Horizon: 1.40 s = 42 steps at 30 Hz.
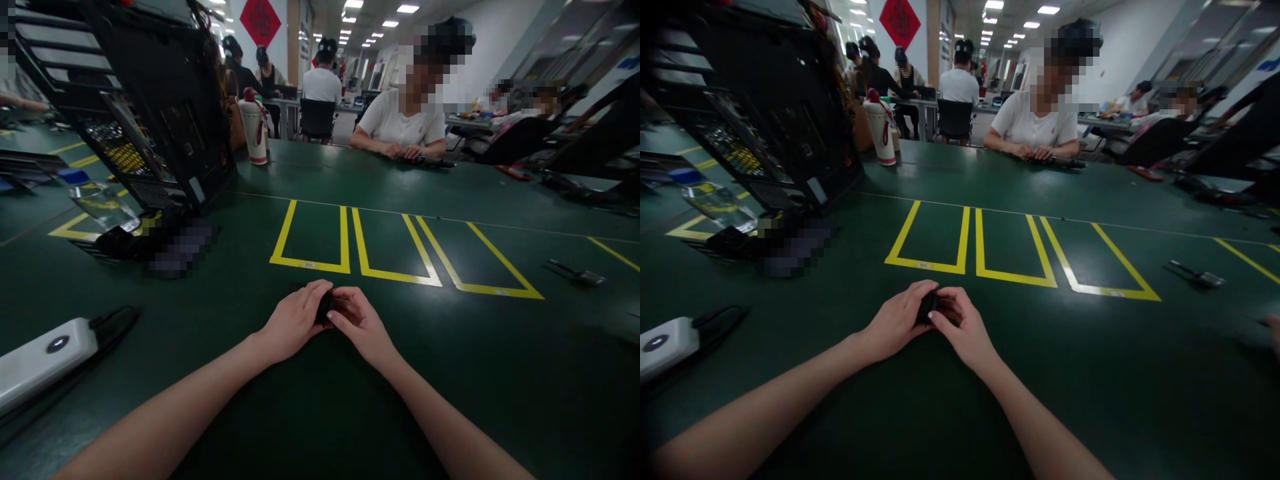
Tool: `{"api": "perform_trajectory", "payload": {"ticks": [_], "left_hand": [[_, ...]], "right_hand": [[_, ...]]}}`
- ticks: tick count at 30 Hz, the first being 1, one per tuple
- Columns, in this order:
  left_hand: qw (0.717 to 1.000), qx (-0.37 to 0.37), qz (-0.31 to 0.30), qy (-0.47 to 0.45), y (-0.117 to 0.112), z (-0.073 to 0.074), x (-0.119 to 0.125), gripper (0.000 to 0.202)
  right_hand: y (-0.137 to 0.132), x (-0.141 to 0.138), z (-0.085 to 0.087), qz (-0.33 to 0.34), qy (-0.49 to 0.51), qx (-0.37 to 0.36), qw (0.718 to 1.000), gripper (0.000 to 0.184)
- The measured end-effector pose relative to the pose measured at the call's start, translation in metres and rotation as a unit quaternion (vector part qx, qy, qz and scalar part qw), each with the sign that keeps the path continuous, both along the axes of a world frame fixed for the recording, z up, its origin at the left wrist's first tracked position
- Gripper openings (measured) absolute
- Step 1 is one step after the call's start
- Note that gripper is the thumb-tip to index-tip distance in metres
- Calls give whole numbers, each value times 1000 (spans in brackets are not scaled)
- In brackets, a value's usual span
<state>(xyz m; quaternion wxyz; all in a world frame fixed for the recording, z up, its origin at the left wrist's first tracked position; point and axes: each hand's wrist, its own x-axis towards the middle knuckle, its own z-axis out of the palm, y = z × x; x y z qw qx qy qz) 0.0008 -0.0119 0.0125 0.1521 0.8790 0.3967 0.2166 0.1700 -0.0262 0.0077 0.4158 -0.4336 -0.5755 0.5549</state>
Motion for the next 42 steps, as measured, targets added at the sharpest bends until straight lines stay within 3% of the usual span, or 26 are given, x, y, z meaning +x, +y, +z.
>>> {"api": "perform_trajectory", "payload": {"ticks": [5,10,16,28,33,38,42], "left_hand": [[1000,-8,-3,8,4,-2,0,65],[1000,6,-1,11,6,-4,1,64],[1000,23,-6,-4,3,-5,1,60],[999,46,-8,-11,-5,-2,-1,60],[999,52,-13,-13,-7,-1,-3,60],[998,52,-11,-16,-8,-2,-4,61],[999,51,-4,-18,-10,-4,-5,61]], "right_hand": [[2,1,0,15,-6,-13,1000,33],[1,1,-2,14,-24,56,998,34],[-1,-2,-4,4,-13,52,999,21],[-6,-2,-7,25,-4,83,996,34],[-6,-6,-6,-3,-11,79,997,19],[-5,-7,-8,-28,-42,78,996,30],[-5,-5,-12,2,-27,85,996,30]]}}
